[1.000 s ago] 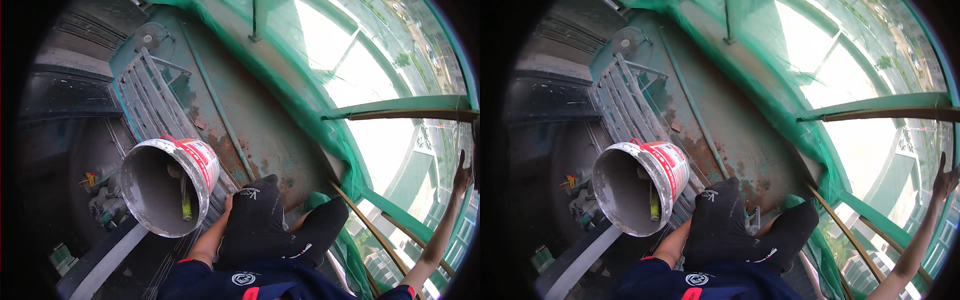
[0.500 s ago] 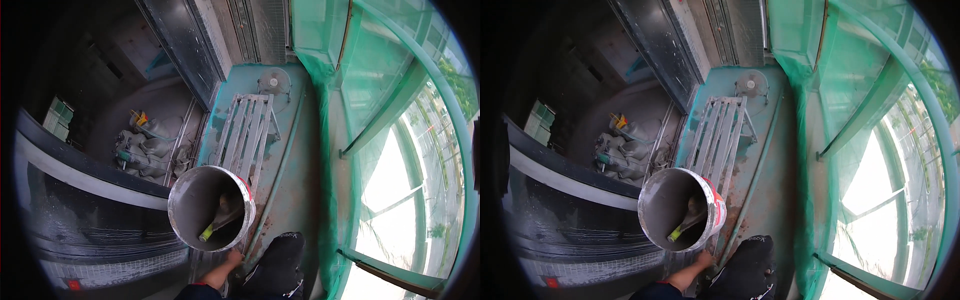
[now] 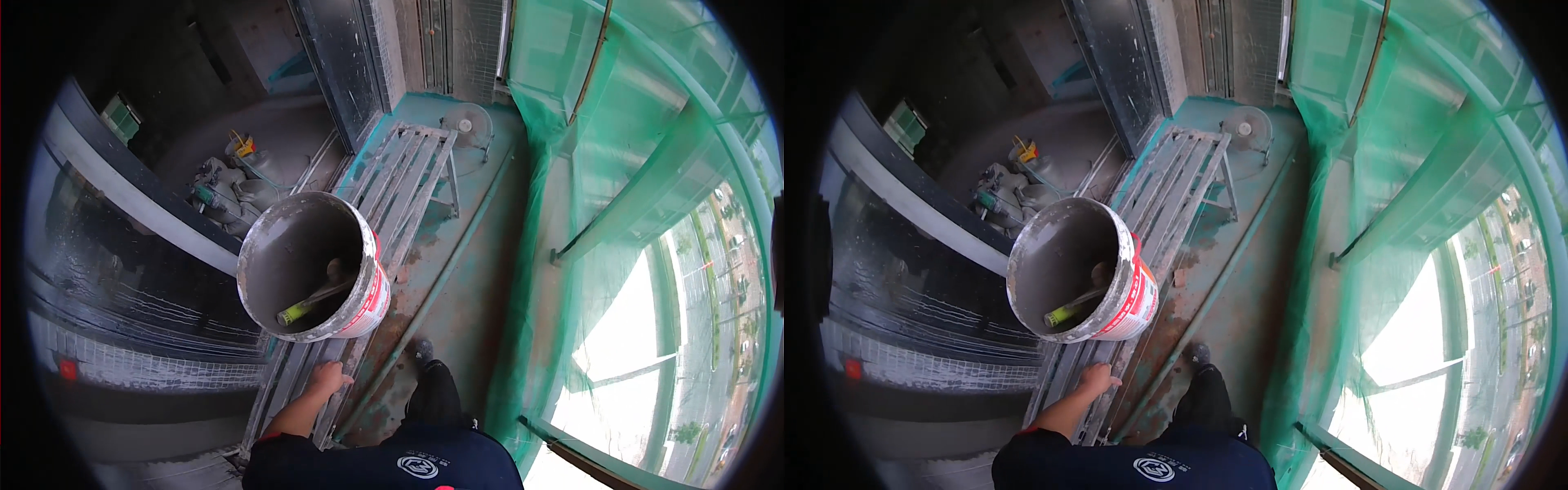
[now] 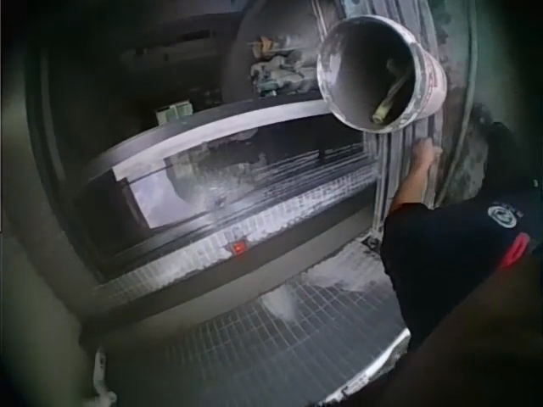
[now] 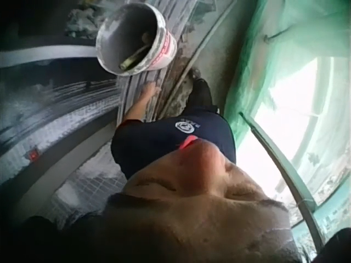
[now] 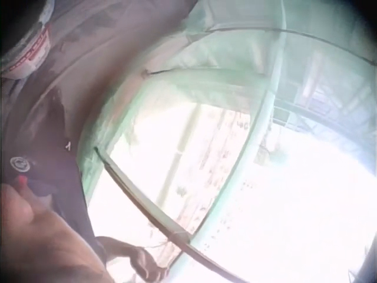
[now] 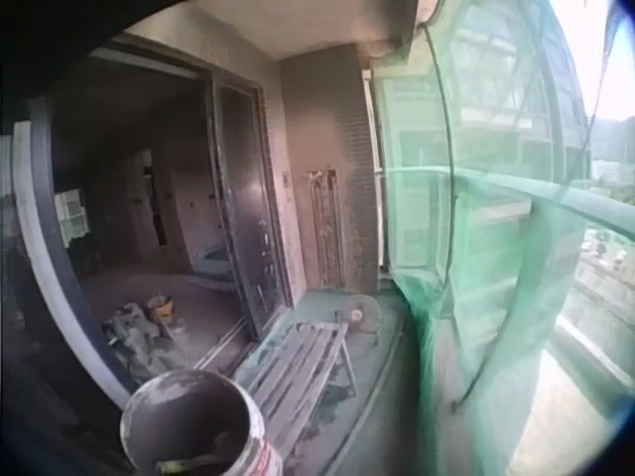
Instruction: The person applies plaster to a vertical corner of a wall using a trowel and a putty knife, smoothing the surface and ensuring a straight edge.
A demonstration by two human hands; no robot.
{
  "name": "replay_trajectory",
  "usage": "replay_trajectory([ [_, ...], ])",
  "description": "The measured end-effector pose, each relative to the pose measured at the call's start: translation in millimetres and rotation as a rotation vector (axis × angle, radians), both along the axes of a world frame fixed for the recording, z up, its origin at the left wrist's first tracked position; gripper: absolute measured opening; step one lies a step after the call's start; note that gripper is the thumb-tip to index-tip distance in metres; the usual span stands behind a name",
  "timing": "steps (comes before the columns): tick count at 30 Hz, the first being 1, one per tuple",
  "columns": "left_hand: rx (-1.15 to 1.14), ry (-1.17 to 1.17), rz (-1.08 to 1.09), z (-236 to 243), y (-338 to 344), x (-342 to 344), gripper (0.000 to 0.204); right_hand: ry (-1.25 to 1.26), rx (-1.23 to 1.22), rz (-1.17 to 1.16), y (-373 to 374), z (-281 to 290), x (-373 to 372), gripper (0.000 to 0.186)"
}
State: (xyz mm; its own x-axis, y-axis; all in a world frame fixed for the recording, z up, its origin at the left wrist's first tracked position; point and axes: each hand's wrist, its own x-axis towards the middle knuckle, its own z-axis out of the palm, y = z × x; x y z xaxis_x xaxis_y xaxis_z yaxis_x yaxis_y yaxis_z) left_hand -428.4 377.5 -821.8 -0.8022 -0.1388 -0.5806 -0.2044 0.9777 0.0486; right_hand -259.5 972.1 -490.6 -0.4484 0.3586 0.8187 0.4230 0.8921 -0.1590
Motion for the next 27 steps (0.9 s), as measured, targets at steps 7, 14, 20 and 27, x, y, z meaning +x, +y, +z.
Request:
replay_trajectory([
  [7, 0.002, 0.070, 0.259, -14.3, 2.4, 37.6, 0.047, -0.413, -0.985, 0.854, -146.7, -82.9, -213.4, 0.017],
  [14, 1.405, 1.136, 1.403, -1.0, -49.2, 26.3, 0.052, -1.276, -2.220, 1.123, -315.7, -198.7, -421.2, 0.064],
  [20, 1.980, 1.291, 1.319, 126.9, -26.9, -20.6, 0.078, -1.427, -2.165, 1.343, -422.8, -166.9, -508.6, 0.085],
  [27, 2.100, 1.370, 1.429, 152.2, -13.8, -48.0, 0.088, -1.189, -1.313, 1.968, -506.7, -44.7, -569.5, 0.040],
])
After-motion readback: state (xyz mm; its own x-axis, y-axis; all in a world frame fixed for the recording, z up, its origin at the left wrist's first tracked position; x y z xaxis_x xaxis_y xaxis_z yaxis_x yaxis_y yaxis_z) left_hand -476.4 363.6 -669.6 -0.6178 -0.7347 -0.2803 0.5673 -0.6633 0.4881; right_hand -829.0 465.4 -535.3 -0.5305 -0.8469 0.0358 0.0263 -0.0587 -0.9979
